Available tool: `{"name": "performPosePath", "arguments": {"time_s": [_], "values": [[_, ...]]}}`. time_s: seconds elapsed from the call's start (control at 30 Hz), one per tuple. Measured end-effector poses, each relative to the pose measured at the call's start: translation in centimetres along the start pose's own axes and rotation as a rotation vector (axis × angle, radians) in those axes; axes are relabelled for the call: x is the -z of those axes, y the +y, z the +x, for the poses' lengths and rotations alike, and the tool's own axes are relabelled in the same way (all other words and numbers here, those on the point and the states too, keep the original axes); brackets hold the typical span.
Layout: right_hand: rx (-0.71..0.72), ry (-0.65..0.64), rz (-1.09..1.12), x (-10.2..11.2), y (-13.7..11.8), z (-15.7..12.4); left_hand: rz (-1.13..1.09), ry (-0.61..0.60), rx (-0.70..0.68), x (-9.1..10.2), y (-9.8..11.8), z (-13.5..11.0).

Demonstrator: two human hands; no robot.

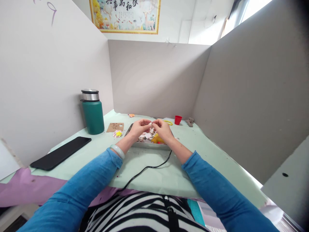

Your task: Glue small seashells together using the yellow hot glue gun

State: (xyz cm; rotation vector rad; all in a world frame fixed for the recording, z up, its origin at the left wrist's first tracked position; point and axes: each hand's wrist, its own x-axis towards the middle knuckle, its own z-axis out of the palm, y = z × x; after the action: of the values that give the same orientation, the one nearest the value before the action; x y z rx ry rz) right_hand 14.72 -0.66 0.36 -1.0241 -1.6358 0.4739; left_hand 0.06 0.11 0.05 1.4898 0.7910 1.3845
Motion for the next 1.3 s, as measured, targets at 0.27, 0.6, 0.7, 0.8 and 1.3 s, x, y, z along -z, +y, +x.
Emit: {"name": "performPosePath", "arguments": {"time_s": [0.27,0.6,0.7,0.8,1.3], "values": [[0.041,-0.013,0.011,-0.05,0.42,0.09,-0.003,-0.004,-0.018,0.22,-0.32,0.11],[0.020,-0.003,0.000,-0.23,0.67,0.17,-0.025,0.005,-0.012,0.11,-0.23,0.20],[0.020,0.005,-0.007,-0.14,0.51,0.15,-0.033,0.021,0.017,-0.03,-0.04,0.10],[0.017,0.004,-0.001,-0.06,0.36,0.09,-0.033,0.025,0.027,-0.02,-0.04,0.08],[0.005,0.001,0.022,-0.03,0.32,0.15,-0.020,0.010,0.017,-0.09,0.28,0.01]]}}
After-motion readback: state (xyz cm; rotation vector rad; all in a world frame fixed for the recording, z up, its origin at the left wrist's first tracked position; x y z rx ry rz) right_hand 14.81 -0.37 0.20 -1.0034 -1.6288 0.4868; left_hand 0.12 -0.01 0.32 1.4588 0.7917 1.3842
